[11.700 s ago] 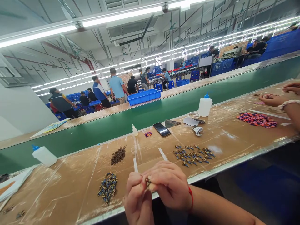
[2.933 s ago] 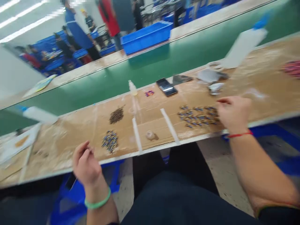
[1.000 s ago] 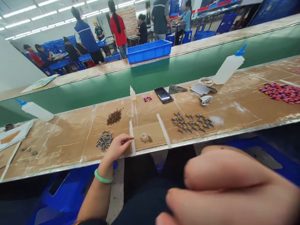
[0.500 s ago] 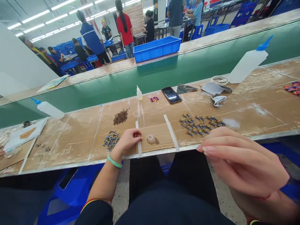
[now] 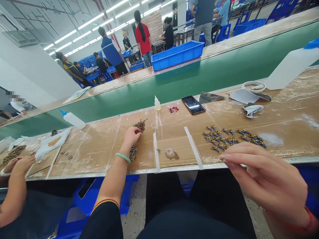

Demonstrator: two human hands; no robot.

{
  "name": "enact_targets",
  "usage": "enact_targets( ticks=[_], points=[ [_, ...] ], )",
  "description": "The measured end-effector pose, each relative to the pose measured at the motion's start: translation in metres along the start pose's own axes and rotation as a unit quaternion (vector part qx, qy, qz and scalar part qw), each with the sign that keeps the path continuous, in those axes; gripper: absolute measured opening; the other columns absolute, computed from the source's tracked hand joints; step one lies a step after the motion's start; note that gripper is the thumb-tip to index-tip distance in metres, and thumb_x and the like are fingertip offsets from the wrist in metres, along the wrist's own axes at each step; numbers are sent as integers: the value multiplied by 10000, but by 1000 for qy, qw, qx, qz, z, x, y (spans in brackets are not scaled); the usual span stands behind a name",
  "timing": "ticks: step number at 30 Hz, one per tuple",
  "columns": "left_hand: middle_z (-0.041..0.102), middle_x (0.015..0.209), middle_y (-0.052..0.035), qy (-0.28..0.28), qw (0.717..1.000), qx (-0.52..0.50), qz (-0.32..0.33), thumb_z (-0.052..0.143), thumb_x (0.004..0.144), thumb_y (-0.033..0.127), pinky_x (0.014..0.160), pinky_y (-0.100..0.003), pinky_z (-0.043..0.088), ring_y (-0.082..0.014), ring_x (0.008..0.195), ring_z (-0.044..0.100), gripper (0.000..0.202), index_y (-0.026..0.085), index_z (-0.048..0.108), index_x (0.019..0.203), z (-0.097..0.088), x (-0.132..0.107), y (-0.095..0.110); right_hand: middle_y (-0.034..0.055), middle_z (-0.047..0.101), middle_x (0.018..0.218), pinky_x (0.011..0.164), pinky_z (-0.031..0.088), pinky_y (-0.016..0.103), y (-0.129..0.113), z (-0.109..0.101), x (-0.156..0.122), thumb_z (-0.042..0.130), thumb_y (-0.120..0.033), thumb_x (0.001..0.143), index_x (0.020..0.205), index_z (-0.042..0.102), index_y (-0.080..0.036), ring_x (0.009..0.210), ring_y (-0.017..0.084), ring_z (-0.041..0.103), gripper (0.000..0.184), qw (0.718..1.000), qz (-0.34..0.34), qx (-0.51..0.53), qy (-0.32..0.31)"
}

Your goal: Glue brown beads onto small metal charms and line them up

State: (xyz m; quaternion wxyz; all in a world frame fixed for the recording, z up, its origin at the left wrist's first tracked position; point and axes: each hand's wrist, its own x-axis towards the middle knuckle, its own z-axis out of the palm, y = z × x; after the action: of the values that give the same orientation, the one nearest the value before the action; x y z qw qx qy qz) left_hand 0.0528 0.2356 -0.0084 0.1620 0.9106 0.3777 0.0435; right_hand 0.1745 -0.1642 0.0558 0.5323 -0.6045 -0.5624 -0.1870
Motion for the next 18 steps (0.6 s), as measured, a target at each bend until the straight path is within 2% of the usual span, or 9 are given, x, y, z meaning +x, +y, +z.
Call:
enact_targets(
  ticks=[3,7,10,14,16,18],
  points=[
    [645,1285,-110,-17,1000,19,-7,636,963,377,932,-475,579,-249,1104,657,356,175,623,1256,6,11,6,-3,673,836,679,533,316,1,0,-3,560,10,901,1043,646,-263,729,168,655,319,1000,17,1,5],
    [642,1290,-112,-16,999,29,-14,637,963,372,926,-475,583,-250,1102,658,366,174,616,1270,10,12,13,0,699,858,690,544,280,9,-3,-8,576,-56,927,1029,658,-247,750,152,674,231,1000,8,-19,12],
    [642,1289,-112,-3,1000,25,-17,638,963,369,922,-471,585,-247,1096,660,365,175,615,1272,10,10,15,4,706,865,700,553,238,18,-2,-12,598,-136,956,1001,668,-232,758,136,687,127,999,-12,-41,23],
    [642,1290,-112,32,999,-4,-9,637,964,369,926,-472,583,-248,1100,658,360,176,618,1268,10,4,16,7,706,872,717,565,215,28,5,-15,599,-180,972,999,659,-234,769,135,700,84,997,-29,-46,48],
    [653,1260,-105,48,998,-34,0,637,964,373,915,-464,584,-239,1078,662,341,171,629,1238,8,-1,17,8,712,874,718,571,199,29,8,-15,594,-197,982,1003,662,-235,775,133,707,80,997,-32,-48,50],
    [689,1105,-79,58,995,-79,14,637,961,347,876,-429,580,-214,984,672,249,152,658,1114,5,-9,19,8,716,859,697,576,185,27,10,-13,597,-219,989,994,670,-238,763,131,711,76,997,-33,-49,53]
  ],
)
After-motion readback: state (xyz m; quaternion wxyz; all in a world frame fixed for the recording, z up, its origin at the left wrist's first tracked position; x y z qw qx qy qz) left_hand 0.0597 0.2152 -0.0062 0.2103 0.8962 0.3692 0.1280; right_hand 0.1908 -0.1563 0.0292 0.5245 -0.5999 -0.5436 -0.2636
